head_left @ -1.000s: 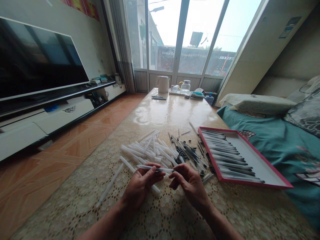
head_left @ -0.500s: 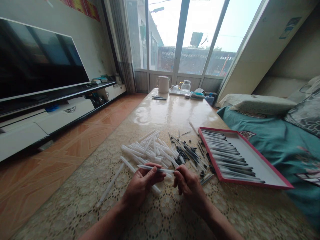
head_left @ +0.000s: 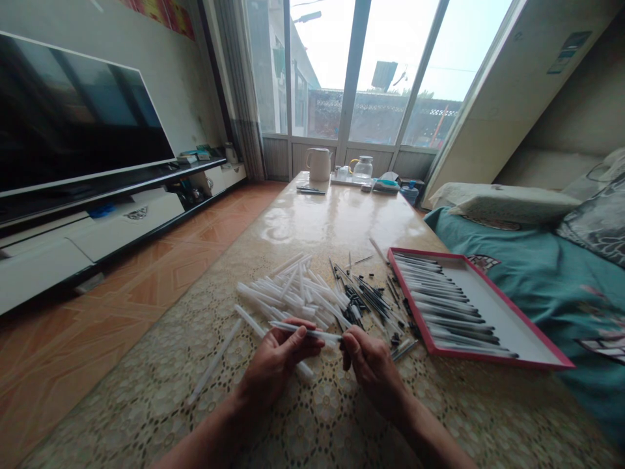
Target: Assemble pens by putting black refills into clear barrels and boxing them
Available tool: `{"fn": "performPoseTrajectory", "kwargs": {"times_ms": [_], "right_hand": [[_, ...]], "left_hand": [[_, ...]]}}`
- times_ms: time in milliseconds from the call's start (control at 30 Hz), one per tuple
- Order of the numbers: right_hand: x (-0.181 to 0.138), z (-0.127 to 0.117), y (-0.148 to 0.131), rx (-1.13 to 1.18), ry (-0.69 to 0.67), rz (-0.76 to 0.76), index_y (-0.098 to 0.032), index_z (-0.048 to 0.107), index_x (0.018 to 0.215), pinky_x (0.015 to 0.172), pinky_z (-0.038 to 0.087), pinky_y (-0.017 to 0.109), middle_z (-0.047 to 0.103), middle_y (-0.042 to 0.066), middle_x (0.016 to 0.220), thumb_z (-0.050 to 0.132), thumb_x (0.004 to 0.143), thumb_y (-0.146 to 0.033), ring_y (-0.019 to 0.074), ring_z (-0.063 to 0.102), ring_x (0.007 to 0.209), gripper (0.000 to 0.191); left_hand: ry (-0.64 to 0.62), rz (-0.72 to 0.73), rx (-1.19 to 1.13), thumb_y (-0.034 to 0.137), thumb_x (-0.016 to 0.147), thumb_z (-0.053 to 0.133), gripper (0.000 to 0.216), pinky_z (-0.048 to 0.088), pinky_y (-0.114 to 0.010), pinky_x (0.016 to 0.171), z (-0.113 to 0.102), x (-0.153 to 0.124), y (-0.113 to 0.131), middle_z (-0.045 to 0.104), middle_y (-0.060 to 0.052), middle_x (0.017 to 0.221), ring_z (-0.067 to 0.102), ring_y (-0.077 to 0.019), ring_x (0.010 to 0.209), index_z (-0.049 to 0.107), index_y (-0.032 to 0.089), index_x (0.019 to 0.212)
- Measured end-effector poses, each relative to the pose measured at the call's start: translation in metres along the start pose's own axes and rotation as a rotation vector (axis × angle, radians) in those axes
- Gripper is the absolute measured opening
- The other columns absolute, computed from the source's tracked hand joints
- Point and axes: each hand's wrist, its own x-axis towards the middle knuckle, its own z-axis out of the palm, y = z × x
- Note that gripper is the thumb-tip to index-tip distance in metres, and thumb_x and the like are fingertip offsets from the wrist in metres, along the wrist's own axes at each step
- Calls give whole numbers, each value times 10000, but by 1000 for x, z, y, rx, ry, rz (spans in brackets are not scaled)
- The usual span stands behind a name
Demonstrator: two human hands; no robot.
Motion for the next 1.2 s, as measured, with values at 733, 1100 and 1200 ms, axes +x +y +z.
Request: {"fn": "performPoseTrajectory", "kwargs": {"times_ms": [733, 1100, 1200], "right_hand": [[0, -1, -1, -94, -25, -16, -208, 497, 808, 552, 371, 229, 576, -10, 590, 285, 968, -389, 138, 563, 554, 322], [0, -2, -1, -102, -33, -27, -206, 500, 845, 549, 374, 221, 592, -8, 603, 286, 968, -392, 138, 570, 554, 309], [0, -1, -1, -105, -21, -33, -204, 496, 934, 539, 376, 221, 606, -11, 612, 332, 955, -367, 138, 570, 542, 233]], "left_hand": [[-10, -8, 3, 272, 711, 752, 192, 547, -269, 691, -1, 1, 0, 737, -69, 748, 703, -182, 700, 693, 136, 833], [-1, 1, 1, 270, 704, 758, 195, 546, -265, 688, -1, 1, -1, 735, -63, 745, 701, -177, 698, 690, 136, 828], [18, 10, -7, 269, 694, 766, 199, 548, -268, 696, -1, 1, -1, 731, -56, 745, 700, -178, 699, 694, 136, 823]]}}
